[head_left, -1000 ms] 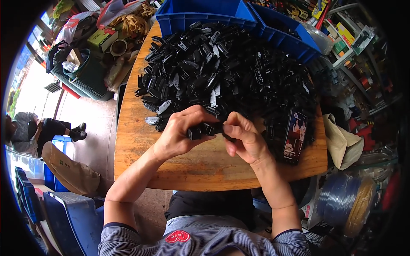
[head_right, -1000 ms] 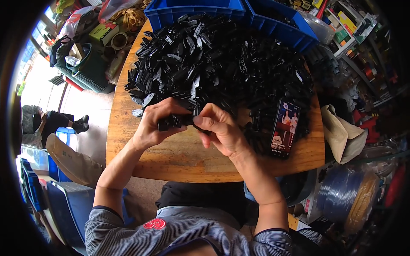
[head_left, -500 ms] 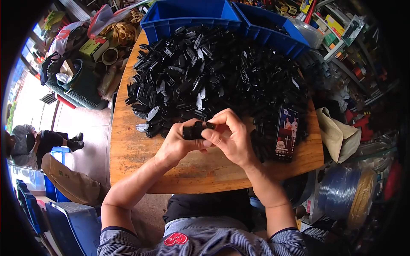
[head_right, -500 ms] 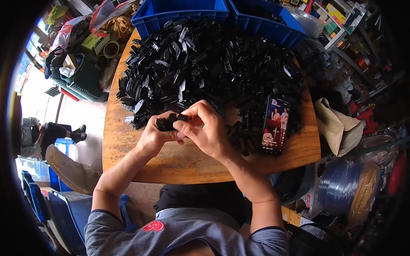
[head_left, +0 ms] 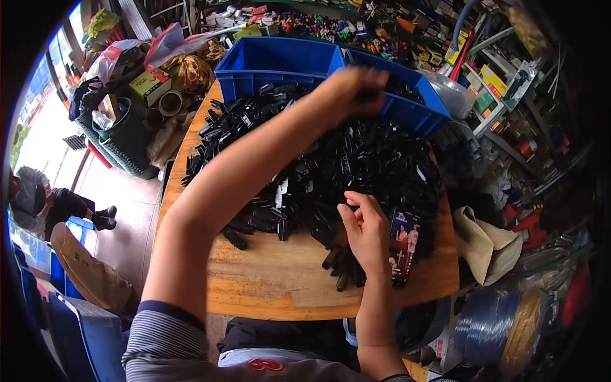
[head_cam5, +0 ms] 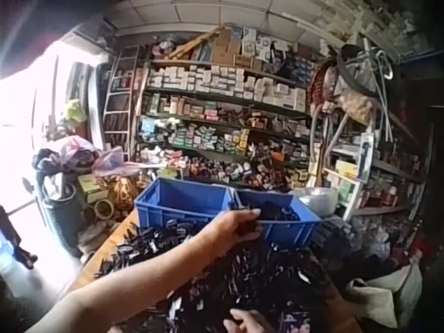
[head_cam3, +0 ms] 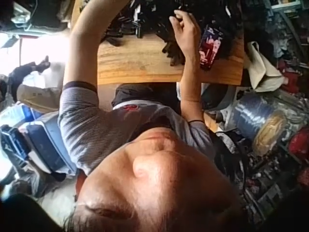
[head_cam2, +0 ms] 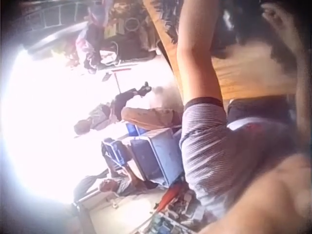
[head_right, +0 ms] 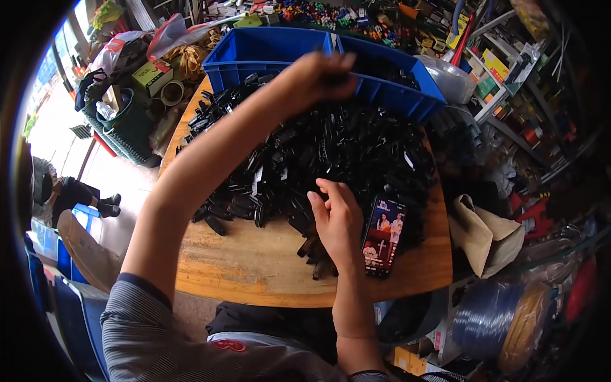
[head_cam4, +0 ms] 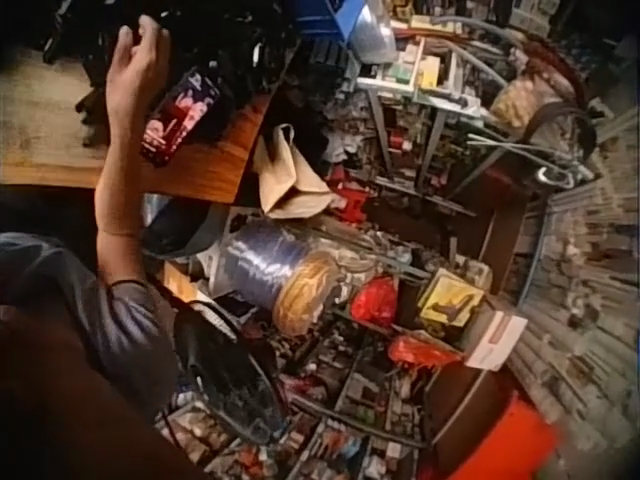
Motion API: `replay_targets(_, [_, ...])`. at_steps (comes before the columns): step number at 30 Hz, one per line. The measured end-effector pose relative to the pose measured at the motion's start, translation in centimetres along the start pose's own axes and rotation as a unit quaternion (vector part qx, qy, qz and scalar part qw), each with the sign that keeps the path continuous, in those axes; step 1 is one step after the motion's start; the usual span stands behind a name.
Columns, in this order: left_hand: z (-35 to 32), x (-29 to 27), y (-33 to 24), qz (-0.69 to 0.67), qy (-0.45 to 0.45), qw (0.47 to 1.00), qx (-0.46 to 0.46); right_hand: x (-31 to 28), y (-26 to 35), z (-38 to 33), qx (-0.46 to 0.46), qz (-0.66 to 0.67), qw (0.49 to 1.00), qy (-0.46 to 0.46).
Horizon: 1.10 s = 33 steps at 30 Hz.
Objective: The recorder is inspecting and sorting small black plastic components at a wooden workbench.
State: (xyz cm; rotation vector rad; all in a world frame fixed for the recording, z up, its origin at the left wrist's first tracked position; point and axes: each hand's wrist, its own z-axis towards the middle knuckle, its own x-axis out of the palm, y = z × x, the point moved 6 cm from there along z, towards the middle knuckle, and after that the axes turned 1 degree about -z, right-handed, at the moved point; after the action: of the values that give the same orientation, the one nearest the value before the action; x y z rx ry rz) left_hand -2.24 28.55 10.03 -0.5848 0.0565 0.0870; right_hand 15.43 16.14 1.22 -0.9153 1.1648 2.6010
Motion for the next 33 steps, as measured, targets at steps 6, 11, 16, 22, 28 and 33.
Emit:
replay_targets(6, [8.0, -0.4, 4.7, 0.102, -0.187, 0.963, -0.166, -1.3, -1.9, 1.2, -0.031, -0.045, 0.998, -0.022])
replay_targets(11, [-7.6, 8.6, -4.6, 0.468, 0.192, 0.857, -0.101, -5.4, -4.4, 1.0, 0.068, -0.012, 0.996, -0.059])
replay_targets(16, [-17.4, 6.9, -5.7, 0.581, 0.320, 0.732, -0.155, -2.7, -2.6, 1.1, 0.061, 0.034, 0.998, 0.011])
replay_targets(22, [-17.8, 4.5, -9.5, 0.531, 0.213, 0.812, -0.117, -1.8, -4.1, -0.3, 0.072, 0.029, 0.993, 0.087])
replay_targets(28, [-21.9, -0.3, -10.6, -0.080, -0.014, 0.844, -0.530, -0.8, -4.4, -0.4, -0.041, -0.211, 0.972, 0.097])
replay_targets(33, [-25.9, 0.5, -10.1, -0.365, -0.099, 0.760, -0.529, 2.0, -3.7, -0.4, -0.044, -0.191, 0.968, 0.158])
